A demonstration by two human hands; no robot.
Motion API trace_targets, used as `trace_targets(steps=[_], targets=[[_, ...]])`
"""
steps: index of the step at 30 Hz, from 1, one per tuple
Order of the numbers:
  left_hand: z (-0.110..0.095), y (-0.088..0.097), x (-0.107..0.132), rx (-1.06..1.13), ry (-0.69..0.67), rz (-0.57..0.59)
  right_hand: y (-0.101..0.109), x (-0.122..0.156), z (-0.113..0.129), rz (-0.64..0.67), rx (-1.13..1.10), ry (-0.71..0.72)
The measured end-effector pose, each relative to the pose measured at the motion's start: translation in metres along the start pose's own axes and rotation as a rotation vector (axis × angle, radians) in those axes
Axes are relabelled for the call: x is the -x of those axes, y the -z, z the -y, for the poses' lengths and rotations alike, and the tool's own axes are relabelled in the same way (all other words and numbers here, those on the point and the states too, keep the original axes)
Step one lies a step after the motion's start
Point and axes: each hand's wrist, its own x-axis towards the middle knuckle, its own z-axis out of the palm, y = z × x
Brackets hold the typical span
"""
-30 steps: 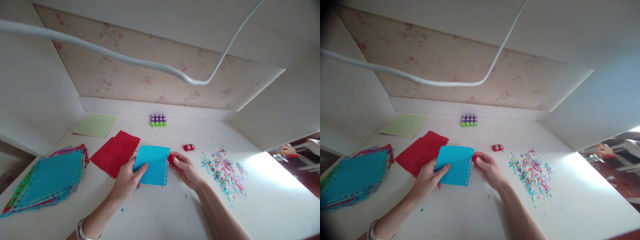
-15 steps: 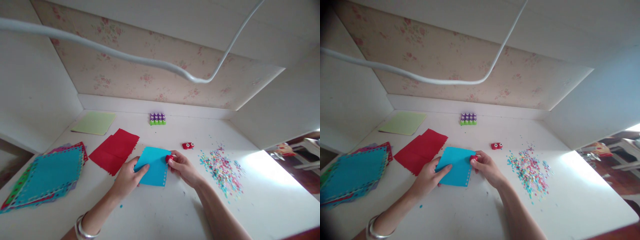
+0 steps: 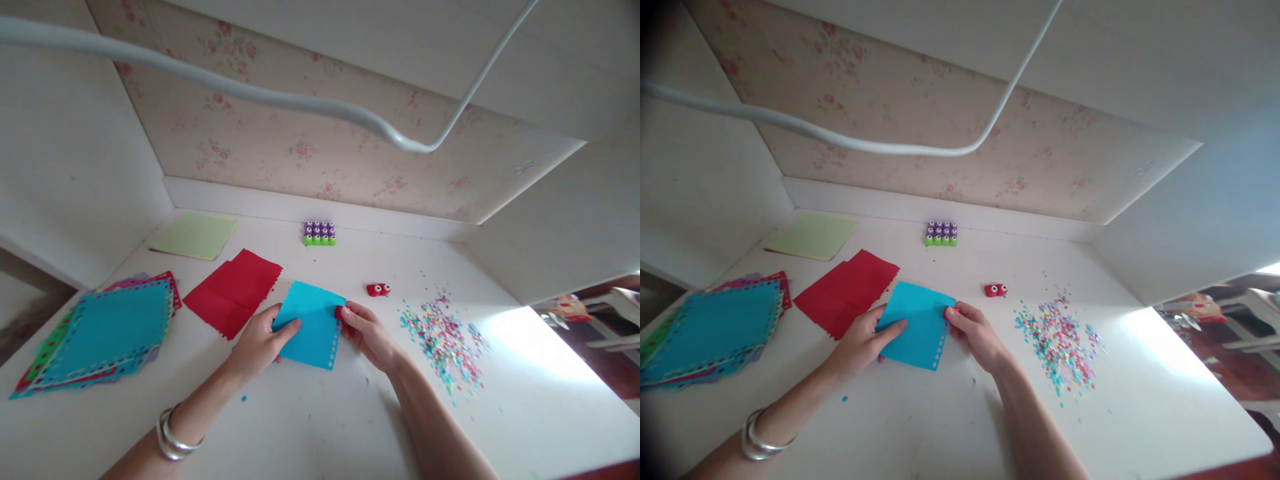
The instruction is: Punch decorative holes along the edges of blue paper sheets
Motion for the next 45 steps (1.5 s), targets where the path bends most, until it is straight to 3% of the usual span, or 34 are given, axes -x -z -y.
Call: trace_targets(steps=[14,30,41,45], targets=[[-0.001,0.001,0.0,-0.01,-0.013,-0.007,-0.014,-0.004,-0.007,-0.098,-0.076,0.077],[-0.004,0.004,0.001,0.039,-0.008,0.064,-0.025,-0.004,-0.012,-0.166,-0.109,0.231],[0.003,0.004,-0.001,0.167,-0.072,0.152,-0.026,-0.005,-0.017,-0.225,-0.09,0.262],[0.001,0.003,0.0,0.143,-0.035,0.156,-0.026,-0.004,-0.019,-0.227,-0.088,0.265]])
